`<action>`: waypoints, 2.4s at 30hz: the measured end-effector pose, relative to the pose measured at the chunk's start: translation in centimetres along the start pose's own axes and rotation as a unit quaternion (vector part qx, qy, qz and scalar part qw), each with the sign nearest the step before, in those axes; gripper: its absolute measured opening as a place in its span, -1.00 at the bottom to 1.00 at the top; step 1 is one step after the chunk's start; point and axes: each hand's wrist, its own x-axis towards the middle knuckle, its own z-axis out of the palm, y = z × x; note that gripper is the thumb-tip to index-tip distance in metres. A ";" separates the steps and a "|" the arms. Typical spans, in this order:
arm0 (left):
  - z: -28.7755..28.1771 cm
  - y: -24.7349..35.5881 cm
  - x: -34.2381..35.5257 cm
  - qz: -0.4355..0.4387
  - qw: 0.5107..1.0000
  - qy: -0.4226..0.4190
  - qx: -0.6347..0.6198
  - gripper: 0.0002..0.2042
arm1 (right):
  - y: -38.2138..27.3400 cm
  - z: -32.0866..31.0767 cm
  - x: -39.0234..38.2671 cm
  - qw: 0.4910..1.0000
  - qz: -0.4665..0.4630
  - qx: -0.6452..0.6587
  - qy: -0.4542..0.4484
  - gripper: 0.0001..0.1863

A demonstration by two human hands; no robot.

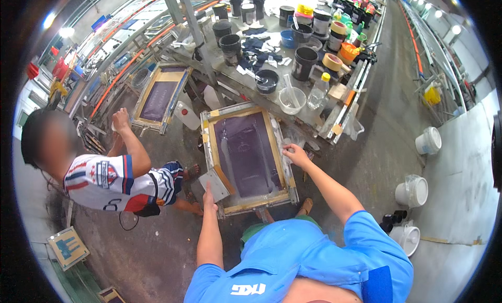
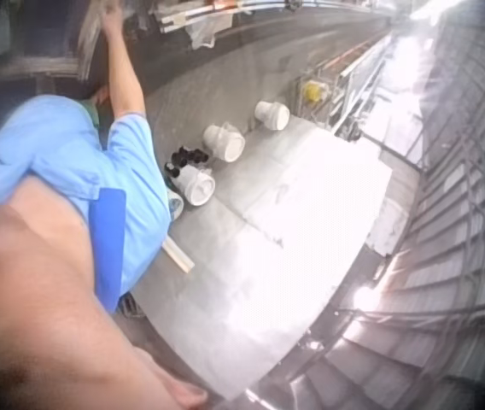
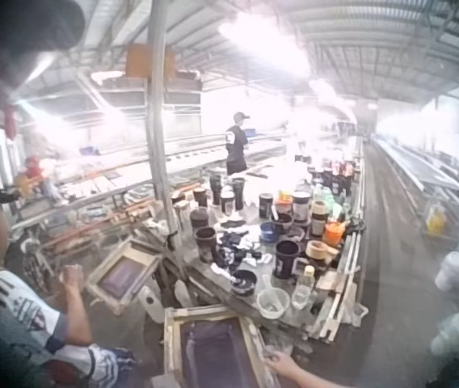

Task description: The person pours ink onto a screen printing frame and uses a squeegee to spread the ink across the mesh. They then move the frame to a conveyor belt and continue pulling the squeegee to transfer the ink onto a garment below.

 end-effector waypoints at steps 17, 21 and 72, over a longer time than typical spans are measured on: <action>2.2 -2.6 -6.6 0.081 0.991 0.100 -0.024 -0.22 | -3.0 -18.2 13.4 0.909 -0.053 -0.127 0.393 0.31; 1.1 -3.2 -12.0 0.082 0.989 0.060 -0.106 -0.28 | -2.2 -17.4 15.6 0.939 -0.090 -0.027 0.331 0.23; 30.3 10.0 12.3 0.347 0.652 -0.008 0.674 -0.69 | 12.5 -3.2 -49.6 0.876 0.421 -0.026 0.236 -0.31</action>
